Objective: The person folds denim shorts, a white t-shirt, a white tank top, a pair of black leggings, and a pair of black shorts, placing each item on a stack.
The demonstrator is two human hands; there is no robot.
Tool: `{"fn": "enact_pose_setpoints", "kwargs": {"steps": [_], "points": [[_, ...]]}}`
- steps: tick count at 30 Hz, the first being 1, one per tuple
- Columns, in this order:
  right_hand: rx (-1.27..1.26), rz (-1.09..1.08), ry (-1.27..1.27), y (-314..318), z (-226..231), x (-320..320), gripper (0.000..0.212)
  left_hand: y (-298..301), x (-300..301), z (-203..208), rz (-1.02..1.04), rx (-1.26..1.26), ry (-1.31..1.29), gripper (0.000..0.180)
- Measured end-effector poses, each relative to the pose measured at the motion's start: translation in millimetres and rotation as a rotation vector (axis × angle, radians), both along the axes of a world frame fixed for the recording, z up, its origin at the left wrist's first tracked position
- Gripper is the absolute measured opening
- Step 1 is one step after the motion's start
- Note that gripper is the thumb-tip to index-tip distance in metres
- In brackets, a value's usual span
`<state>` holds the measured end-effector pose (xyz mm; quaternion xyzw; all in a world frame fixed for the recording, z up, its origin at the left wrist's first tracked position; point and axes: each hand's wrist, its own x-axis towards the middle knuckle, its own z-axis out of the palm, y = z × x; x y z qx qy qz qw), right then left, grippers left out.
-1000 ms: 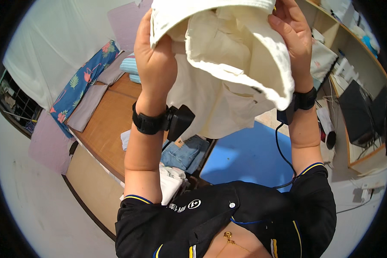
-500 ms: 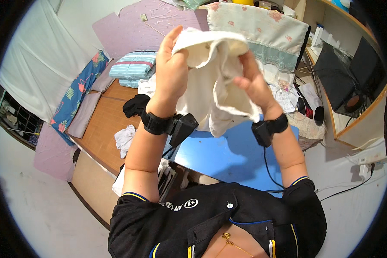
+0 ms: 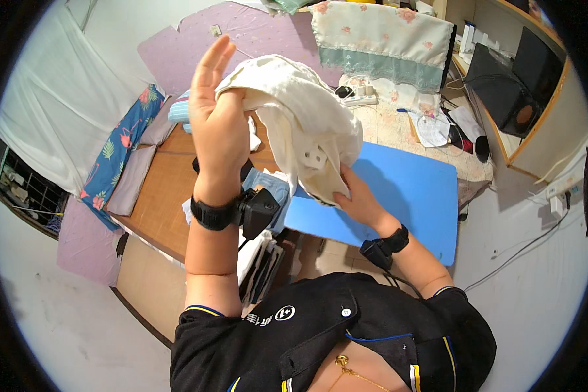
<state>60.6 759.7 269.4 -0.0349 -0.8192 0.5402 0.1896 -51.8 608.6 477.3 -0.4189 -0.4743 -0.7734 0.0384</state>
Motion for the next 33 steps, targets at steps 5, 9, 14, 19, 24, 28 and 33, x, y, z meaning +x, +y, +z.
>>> {"fn": "enact_pose_setpoints", "kwargs": {"steps": [5, 9, 14, 19, 24, 28, 33], "points": [[0.139, -0.148, -0.228, -50.8, 28.7, 32.2, 0.042, -100.7, 0.3, -5.1, 0.027, 0.036, 0.113, 0.043], [-0.203, -0.29, 0.146, -75.2, 63.3, 90.1, 0.035, -163.3, -4.1, -8.4, -0.059, 0.18, 0.092, 0.033], [-0.247, -0.544, 0.561, -120.9, 141.5, 151.7, 0.03, -213.5, -5.2, -2.0, -0.103, 0.259, 0.101, 0.031], [0.011, -0.692, 0.686, -144.2, 191.7, 195.9, 0.029, -227.5, 4.8, -0.5, -0.098, 0.217, 0.288, 0.03], [0.094, -0.77, 0.41, -137.8, 181.5, 205.9, 0.024, -222.3, -11.8, -26.5, -0.04, -0.176, 0.202, 0.026], [0.238, -0.792, 0.086, -130.5, 155.1, 222.3, 0.021, -211.4, -6.1, -69.2, -0.158, -0.496, 0.019, 0.022], [0.118, -0.717, -0.199, -109.6, 104.1, 241.3, 0.017, -190.2, -2.5, -123.0, -0.323, -0.749, -0.074, 0.024]]}}
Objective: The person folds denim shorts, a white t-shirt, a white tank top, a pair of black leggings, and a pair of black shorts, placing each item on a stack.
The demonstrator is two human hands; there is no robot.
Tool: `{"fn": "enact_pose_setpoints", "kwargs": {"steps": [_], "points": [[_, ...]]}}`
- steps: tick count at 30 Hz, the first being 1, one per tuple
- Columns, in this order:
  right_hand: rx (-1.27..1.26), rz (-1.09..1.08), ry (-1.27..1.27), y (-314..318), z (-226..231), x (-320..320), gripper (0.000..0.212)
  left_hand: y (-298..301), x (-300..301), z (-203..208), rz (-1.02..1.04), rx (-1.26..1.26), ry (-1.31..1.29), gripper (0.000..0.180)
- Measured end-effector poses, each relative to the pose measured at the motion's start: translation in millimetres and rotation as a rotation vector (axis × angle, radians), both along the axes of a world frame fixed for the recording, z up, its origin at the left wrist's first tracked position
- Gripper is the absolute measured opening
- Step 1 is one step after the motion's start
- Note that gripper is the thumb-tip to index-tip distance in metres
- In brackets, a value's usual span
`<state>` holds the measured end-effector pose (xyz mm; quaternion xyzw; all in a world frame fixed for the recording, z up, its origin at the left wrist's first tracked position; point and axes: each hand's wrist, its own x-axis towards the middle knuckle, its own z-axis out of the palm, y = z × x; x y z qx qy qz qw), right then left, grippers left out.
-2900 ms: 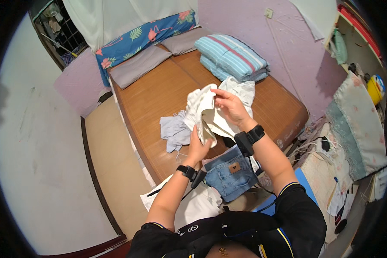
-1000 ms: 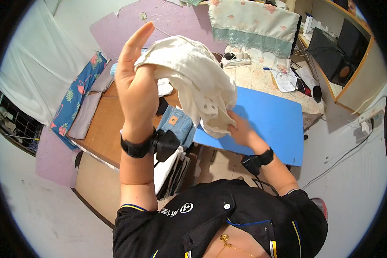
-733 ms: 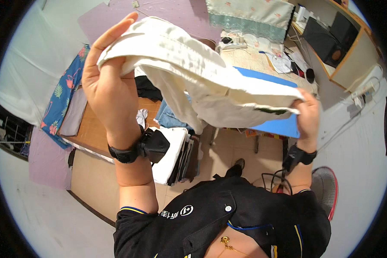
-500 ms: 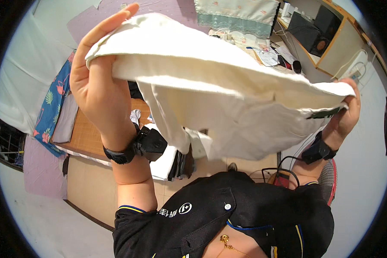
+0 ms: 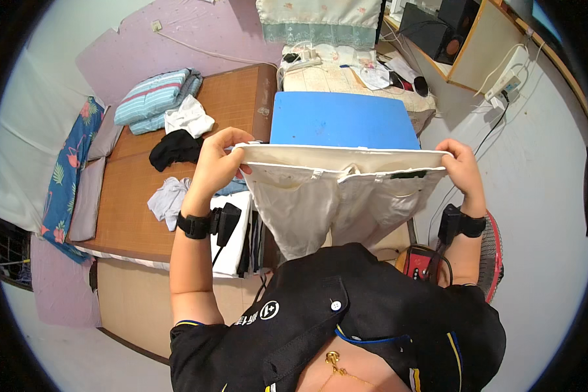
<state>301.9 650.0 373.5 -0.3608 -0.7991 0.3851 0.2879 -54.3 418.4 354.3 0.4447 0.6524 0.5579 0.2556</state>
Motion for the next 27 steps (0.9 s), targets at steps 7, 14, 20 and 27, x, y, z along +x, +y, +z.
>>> {"fn": "enact_pose_setpoints", "kwargs": {"steps": [7, 14, 20, 27], "points": [[0.003, 0.028, -0.286, 15.5, -42.2, 19.1, 0.015, 15.8, 6.0, -40.3, -0.099, -0.163, -0.028, 0.022], [-0.321, 0.346, -0.498, 11.2, -66.9, 29.8, 0.018, 5.9, 18.3, -60.4, -0.22, -0.458, -0.044, 0.022], [-0.348, 0.394, -0.467, 16.6, -98.7, 42.6, 0.018, -3.9, 38.1, -89.5, -0.204, -0.364, 0.011, 0.02], [-0.409, 0.298, 0.013, 23.9, -88.8, 35.2, 0.011, -4.6, 44.1, -91.9, -0.141, -0.218, 0.187, 0.014]]}}
